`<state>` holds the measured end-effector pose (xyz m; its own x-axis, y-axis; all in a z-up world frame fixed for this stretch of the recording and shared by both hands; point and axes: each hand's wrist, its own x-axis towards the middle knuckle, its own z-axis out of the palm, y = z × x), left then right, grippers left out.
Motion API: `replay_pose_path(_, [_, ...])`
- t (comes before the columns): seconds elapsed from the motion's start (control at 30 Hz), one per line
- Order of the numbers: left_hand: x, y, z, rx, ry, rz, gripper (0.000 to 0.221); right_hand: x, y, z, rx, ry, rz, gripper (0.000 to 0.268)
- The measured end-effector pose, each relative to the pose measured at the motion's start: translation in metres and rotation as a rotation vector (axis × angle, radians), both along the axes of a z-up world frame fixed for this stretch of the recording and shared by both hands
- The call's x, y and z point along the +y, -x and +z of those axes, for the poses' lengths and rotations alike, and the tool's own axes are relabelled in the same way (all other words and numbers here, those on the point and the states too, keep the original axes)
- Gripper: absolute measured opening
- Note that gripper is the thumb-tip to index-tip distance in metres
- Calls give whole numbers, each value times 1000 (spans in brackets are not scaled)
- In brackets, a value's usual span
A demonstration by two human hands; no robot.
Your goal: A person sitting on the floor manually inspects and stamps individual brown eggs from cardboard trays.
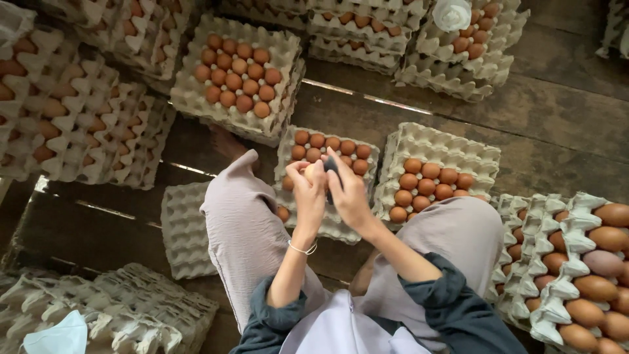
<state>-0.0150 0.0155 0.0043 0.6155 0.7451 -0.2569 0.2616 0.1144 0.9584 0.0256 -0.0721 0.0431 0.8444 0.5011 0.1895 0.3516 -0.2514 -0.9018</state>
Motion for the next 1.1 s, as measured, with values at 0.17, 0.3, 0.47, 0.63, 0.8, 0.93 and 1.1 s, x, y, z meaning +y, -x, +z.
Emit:
replay_pose_path(0.17, [1, -1, 12, 6, 28, 47, 37, 3, 9, 1, -288, -7, 38, 43])
replay_pose_path(0.3, [-3, 0, 22, -22, 91, -23, 38, 5, 5, -6, -364, -52, 37, 40])
replay_pose_path(0.47, [-12, 1, 10, 122, 70, -148, 43, -2, -13, -16, -18, -118, 25, 42])
replay_pose_path(0.63, [-8, -6, -9, 156, 65, -110, 49, 0, -12, -20, 192, -59, -8, 43])
replay_pose_path(0.8, [1, -10, -27, 120, 71, 80, 55, 6, 2, -6, 184, -19, -2, 46])
replay_pose_path(0.93, [0, -9, -4, 69, 72, 66, 43, 3, 3, -19, -24, -35, 1, 49])
replay_pose_path(1.1, [-8, -2, 8, 17, 30, -70, 49, 4, -6, -10, -392, -37, -14, 42])
